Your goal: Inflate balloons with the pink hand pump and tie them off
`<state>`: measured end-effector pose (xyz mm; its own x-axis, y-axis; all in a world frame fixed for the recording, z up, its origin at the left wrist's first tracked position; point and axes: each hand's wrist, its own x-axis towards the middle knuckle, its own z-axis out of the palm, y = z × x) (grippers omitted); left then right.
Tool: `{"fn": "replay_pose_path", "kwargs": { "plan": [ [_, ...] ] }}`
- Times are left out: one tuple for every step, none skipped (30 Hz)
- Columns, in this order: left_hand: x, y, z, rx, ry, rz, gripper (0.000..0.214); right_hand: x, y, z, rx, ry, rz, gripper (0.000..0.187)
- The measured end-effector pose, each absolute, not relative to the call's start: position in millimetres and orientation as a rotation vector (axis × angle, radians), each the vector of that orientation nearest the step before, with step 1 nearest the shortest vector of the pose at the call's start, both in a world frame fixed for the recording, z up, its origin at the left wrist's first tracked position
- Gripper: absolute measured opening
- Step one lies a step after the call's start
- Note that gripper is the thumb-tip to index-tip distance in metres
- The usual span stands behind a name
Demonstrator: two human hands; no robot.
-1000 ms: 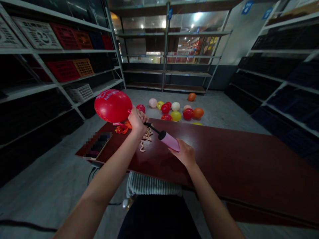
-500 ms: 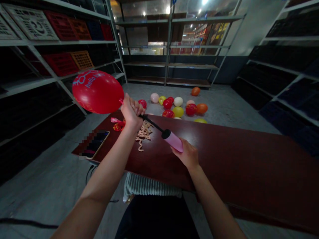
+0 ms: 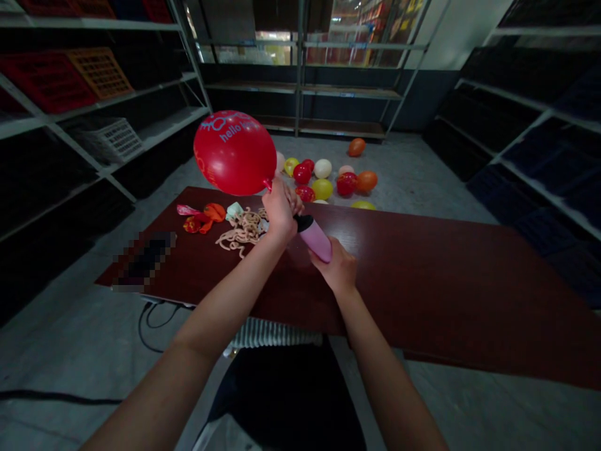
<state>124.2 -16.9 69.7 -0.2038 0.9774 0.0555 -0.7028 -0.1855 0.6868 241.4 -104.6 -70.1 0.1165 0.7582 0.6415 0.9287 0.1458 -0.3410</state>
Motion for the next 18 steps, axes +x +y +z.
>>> {"fn": "replay_pose_path", "kwargs": {
  "plan": [
    [120.9, -15.7, 69.3, 0.579, 0.647, 1.709, 0.055, 240.9, -104.6, -69.2, -1.645, -1.686, -0.282, 0.050],
    [116.9, -14.7, 68.8, 0.563, 0.658, 1.717, 0.055, 240.1, -104.5, -68.2, -1.644, -1.703, -0.280, 0.050],
    [112.5, -14.1, 68.2, 0.547, 0.667, 1.723, 0.055, 239.1, -104.5, -67.2, -1.640, -1.723, -0.279, 0.050],
    [107.8, -13.8, 67.5, 0.530, 0.673, 1.725, 0.055, 237.9, -104.4, -66.3, -1.632, -1.745, -0.280, 0.050],
    [102.9, -14.0, 67.0, 0.514, 0.676, 1.726, 0.055, 236.8, -104.5, -65.4, -1.620, -1.768, -0.281, 0.049],
    [98.0, -14.4, 66.7, 0.496, 0.679, 1.728, 0.055, 235.6, -104.5, -64.7, -1.605, -1.793, -0.280, 0.048],
    [92.9, -15.1, 66.7, 0.476, 0.681, 1.735, 0.055, 234.6, -104.7, -64.2, -1.590, -1.816, -0.280, 0.048],
    [87.6, -16.1, 67.1, 0.455, 0.684, 1.745, 0.055, 233.7, -105.0, -63.8, -1.577, -1.837, -0.279, 0.047],
    [81.9, -17.2, 68.1, 0.434, 0.687, 1.757, 0.056, 233.1, -105.3, -63.6, -1.567, -1.856, -0.279, 0.047],
    [75.8, -18.4, 69.6, 0.417, 0.686, 1.771, 0.056, 232.6, -105.7, -63.5, -1.561, -1.875, -0.277, 0.048],
    [69.0, -19.6, 71.7, 0.405, 0.680, 1.784, 0.056, 232.2, -106.2, -63.4, -1.558, -1.891, -0.275, 0.049],
    [61.6, -20.9, 74.4, 0.398, 0.672, 1.797, 0.055, 232.0, -106.8, -63.3, -1.557, -1.905, -0.274, 0.050],
    [53.5, -22.3, 77.5, 0.394, 0.661, 1.812, 0.055, 231.9, -107.3, -63.1, -1.557, -1.918, -0.273, 0.051],
    [44.8, -23.6, 81.1, 0.390, 0.652, 1.827, 0.054, 231.8, -107.9, -62.9, -1.554, -1.933, -0.273, 0.051],
    [35.4, -25.0, 85.1, 0.384, 0.647, 1.841, 0.053, 231.8, -108.4, -62.7, -1.549, -1.949, -0.272, 0.051],
    [25.6, -26.4, 89.4, 0.375, 0.649, 1.852, 0.053, 231.7, -108.8, -62.4, -1.539, -1.968, -0.270, 0.051],
    [15.5, -27.8, 94.0, 0.362, 0.655, 1.857, 0.052, 231.7, -109.1, -62.2, -1.528, -1.989, -0.267, 0.050],
    [5.6, -29.2, 98.8, 0.350, 0.662, 1.862, 0.051, 231.6, -109.4, -62.0, -1.515, -2.008, -0.264, 0.050]
  ]
}}
